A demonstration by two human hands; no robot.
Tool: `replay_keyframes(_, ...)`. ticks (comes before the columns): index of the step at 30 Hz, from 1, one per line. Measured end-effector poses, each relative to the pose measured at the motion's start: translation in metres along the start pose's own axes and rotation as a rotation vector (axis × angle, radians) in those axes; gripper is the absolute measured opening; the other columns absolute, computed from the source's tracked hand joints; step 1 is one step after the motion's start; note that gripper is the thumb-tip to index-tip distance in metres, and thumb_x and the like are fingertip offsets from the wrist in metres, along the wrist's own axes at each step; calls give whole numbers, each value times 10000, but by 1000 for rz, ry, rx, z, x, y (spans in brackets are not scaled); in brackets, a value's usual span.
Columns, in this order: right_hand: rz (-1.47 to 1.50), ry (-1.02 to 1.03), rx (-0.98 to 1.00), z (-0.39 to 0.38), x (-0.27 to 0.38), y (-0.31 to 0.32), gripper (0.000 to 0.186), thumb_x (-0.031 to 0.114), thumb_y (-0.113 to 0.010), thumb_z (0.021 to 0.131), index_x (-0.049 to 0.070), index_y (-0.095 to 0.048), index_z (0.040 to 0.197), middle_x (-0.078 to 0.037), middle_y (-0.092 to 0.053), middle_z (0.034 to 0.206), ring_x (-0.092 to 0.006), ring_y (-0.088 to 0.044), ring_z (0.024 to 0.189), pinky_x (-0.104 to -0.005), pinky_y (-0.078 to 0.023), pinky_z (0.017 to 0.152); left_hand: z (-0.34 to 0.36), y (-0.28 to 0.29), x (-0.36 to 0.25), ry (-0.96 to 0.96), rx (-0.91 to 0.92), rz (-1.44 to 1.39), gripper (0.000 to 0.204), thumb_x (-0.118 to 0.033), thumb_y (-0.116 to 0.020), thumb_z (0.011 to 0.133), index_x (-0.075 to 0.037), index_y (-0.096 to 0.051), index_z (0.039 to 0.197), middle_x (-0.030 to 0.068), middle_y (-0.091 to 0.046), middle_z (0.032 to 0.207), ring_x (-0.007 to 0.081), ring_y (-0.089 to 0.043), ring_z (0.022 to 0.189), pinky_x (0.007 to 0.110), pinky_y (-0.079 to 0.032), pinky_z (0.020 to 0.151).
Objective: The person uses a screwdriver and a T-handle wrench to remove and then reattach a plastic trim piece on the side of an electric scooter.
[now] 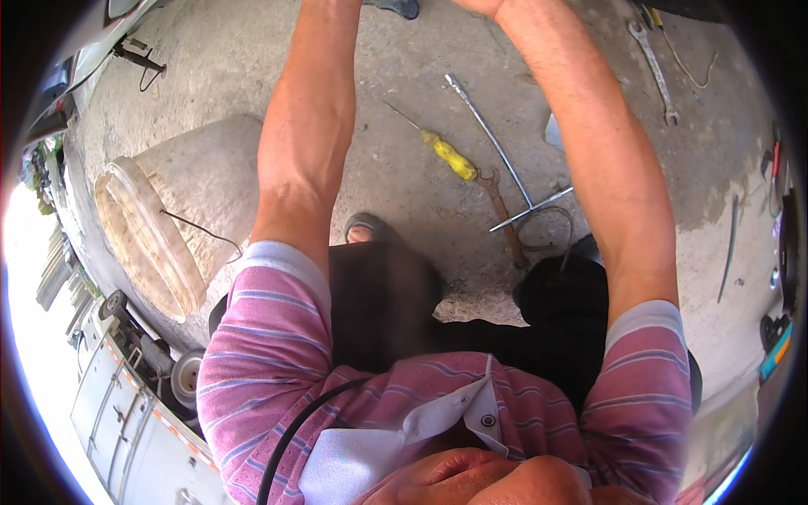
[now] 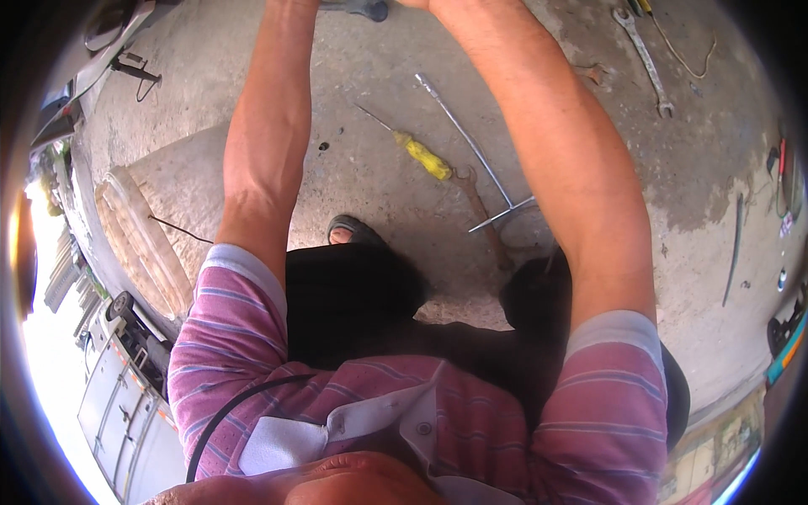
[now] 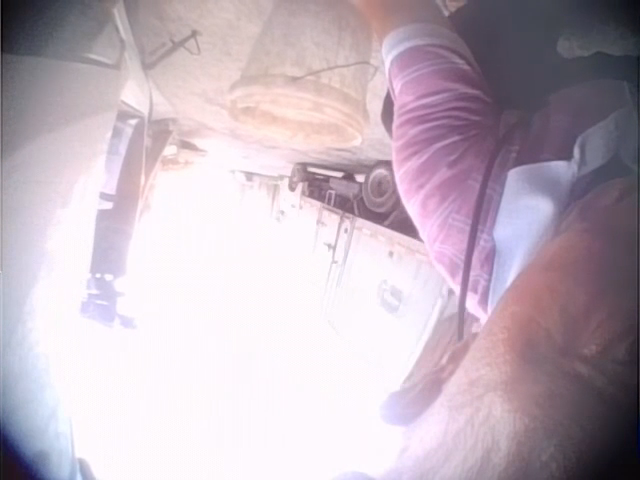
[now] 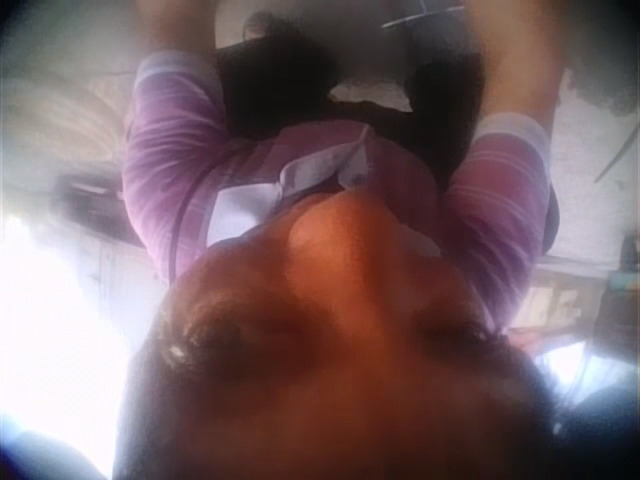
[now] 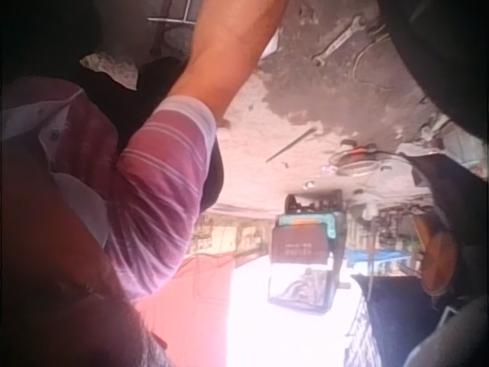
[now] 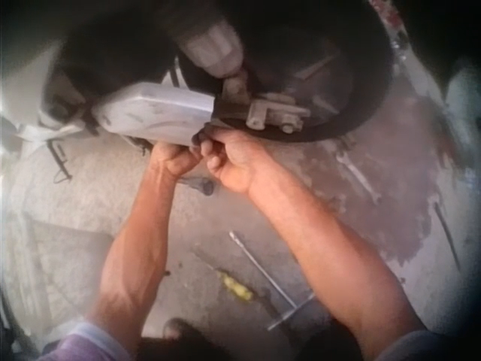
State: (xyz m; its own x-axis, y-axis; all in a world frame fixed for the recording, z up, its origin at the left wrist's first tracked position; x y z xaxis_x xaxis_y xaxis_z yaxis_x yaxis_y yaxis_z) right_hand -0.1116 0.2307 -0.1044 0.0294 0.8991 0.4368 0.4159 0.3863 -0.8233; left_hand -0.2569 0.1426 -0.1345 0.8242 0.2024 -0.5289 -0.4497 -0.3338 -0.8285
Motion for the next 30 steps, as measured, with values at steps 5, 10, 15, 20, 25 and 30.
replay_keyframes(5, -28, 26, -9, -3, -3, -6, 139, 130, -540, 1016, 68, -616, 917, -41, -649, 776, -111, -603, 644, -200, -381, 457, -2, 6, -7, 93, 10, -45, 240, -233, -588, 997, -19, -644, 1091, 124, -706, 941, 223, -681, 719, 322, -593, 592)
replay_keyframes(10, -31, 35, -24, -6, 2, -5, 146, 130, -533, 1019, 65, -617, 919, -43, -648, 778, -118, -605, 647, -203, -383, 462, -1, -3, 2, 1, 6, 76, 229, -237, -593, 993, -24, -650, 1051, 119, -702, 893, 227, -672, 691, 302, -554, 545)
replay_keyframes(15, 1, 20, 31, -5, -4, -13, 152, 128, -522, 1024, 62, -619, 928, -42, -652, 800, -122, -603, 654, -202, -389, 474, -4, 15, -8, -12, -11, 69, 225, -243, -587, 991, -28, -646, 1020, 127, -696, 856, 244, -666, 661, 299, -533, 524)
replay_keyframes(20, 21, 56, 162, -8, 1, 0, 121, 126, -548, 1014, 59, -635, 961, -36, -654, 809, -105, -579, 632, -207, -387, 475, 1, 5, 5, -19, -14, 98, 204, -220, -584, 989, -24, -638, 1003, 137, -687, 830, 241, -654, 625, 276, -527, 514)
replay_keyframes(25, 21, 65, 158, -6, 0, -1, 110, 121, -559, 1008, 57, -638, 966, -33, -651, 799, -96, -562, 611, -209, -389, 474, -1, 13, 0, 9, 16, 146, 191, -199, -587, 986, -15, -629, 1015, 131, -676, 830, 230, -653, 624, 245, -520, 491)
replay_keyframes(30, -39, 47, 143, 1, 7, 4, 122, 111, -545, 1012, 49, -631, 951, -36, -644, 780, -96, -554, 598, -207, -391, 461, 2, 13, 4, 45, -62, 17, 182, -189, -602, 979, -15, -624, 1029, 128, -667, 824, 234, -659, 634, 210, -508, 476)
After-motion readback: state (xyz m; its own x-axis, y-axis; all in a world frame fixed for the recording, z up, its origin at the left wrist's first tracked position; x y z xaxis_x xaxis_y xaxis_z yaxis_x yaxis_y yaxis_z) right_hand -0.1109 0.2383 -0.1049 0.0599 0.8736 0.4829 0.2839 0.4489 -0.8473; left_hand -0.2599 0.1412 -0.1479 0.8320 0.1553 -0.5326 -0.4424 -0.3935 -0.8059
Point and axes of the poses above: each hand's wrist, its own z-axis towards the middle knuckle, its own y-axis out of the back of the hand, x = y × z, the point moved 1 cm from there along z, towards the middle knuckle
